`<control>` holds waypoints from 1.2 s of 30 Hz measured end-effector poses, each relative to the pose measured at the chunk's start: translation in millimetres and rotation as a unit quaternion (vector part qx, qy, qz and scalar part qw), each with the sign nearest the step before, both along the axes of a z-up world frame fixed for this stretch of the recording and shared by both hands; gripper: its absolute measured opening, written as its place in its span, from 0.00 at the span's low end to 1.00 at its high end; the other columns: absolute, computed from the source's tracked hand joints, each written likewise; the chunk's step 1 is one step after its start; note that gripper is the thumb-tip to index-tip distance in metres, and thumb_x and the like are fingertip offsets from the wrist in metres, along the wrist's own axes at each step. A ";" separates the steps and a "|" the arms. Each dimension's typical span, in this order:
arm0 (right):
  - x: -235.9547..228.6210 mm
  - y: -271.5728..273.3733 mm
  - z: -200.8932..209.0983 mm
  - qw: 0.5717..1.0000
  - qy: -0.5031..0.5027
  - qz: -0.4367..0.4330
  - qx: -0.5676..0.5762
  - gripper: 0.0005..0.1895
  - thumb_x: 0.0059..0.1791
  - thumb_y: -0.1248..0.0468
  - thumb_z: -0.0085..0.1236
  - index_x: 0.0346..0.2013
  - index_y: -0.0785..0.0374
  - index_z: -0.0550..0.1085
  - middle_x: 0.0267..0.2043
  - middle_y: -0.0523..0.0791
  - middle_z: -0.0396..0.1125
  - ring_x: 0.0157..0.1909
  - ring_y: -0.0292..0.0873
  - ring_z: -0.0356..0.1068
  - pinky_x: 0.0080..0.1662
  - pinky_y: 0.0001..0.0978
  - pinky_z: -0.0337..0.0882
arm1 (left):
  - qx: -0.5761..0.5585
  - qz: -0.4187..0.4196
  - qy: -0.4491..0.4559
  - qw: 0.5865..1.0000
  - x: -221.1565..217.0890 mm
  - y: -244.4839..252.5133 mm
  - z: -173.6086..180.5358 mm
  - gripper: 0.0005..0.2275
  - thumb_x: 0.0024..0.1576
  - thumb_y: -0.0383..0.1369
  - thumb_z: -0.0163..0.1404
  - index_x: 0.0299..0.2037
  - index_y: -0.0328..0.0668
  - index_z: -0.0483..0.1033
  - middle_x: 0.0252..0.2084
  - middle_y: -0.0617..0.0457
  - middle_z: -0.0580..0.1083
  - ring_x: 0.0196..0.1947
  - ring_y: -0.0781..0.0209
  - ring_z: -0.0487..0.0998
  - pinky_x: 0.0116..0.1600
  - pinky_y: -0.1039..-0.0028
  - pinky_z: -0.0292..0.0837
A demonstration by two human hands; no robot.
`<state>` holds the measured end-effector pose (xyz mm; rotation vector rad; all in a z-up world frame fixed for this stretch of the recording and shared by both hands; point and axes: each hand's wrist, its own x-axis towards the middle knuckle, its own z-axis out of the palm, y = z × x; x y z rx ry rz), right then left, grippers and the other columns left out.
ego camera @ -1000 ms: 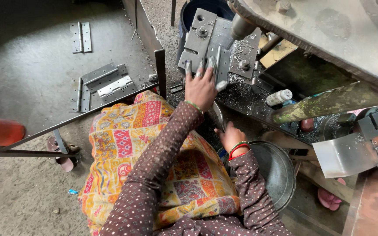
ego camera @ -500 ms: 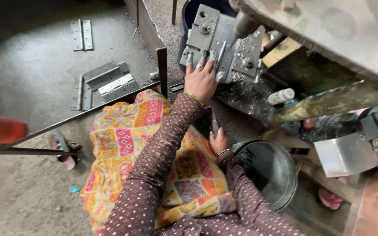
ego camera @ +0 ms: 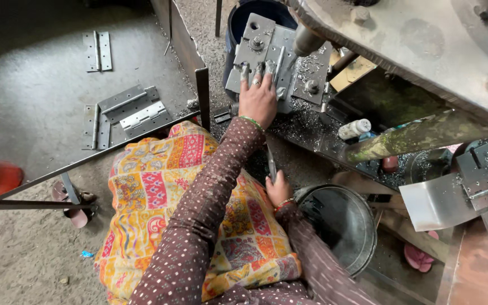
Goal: The person operates a drill press to create holes in metal hinge plates. They pick up each plate, position it under the drill, activate the machine, and then place the finished piece on a nearby table.
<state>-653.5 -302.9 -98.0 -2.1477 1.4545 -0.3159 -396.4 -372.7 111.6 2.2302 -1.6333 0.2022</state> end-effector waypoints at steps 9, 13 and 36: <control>-6.7 -12.1 45.6 0.994 0.046 0.036 0.089 0.28 0.47 0.48 0.59 0.52 0.63 0.64 0.35 0.57 0.73 0.35 0.66 0.73 0.35 0.57 0.70 | 0.031 -0.013 0.009 0.999 2.1 15.3 16.8 0.14 0.60 0.31 0.44 0.52 0.36 0.77 0.61 0.46 0.70 0.63 0.48 0.68 0.71 0.41 0.49; -15.1 -13.1 82.1 0.994 0.055 0.042 0.087 0.23 0.49 0.44 0.58 0.42 0.60 0.71 0.31 0.57 0.73 0.35 0.64 0.75 0.36 0.55 0.73 | 0.013 -0.013 0.024 1.000 1.6 -4.5 9.2 0.14 0.59 0.31 0.45 0.51 0.37 0.77 0.61 0.46 0.70 0.64 0.48 0.68 0.69 0.41 0.52; 5.6 8.0 19.4 0.998 0.048 -0.014 0.028 0.23 0.49 0.45 0.57 0.44 0.60 0.67 0.27 0.58 0.72 0.33 0.67 0.72 0.33 0.60 0.70 | -0.054 -0.013 0.001 0.998 33.2 -50.6 -23.6 0.11 0.59 0.32 0.45 0.46 0.43 0.81 0.60 0.51 0.72 0.61 0.51 0.71 0.65 0.38 0.56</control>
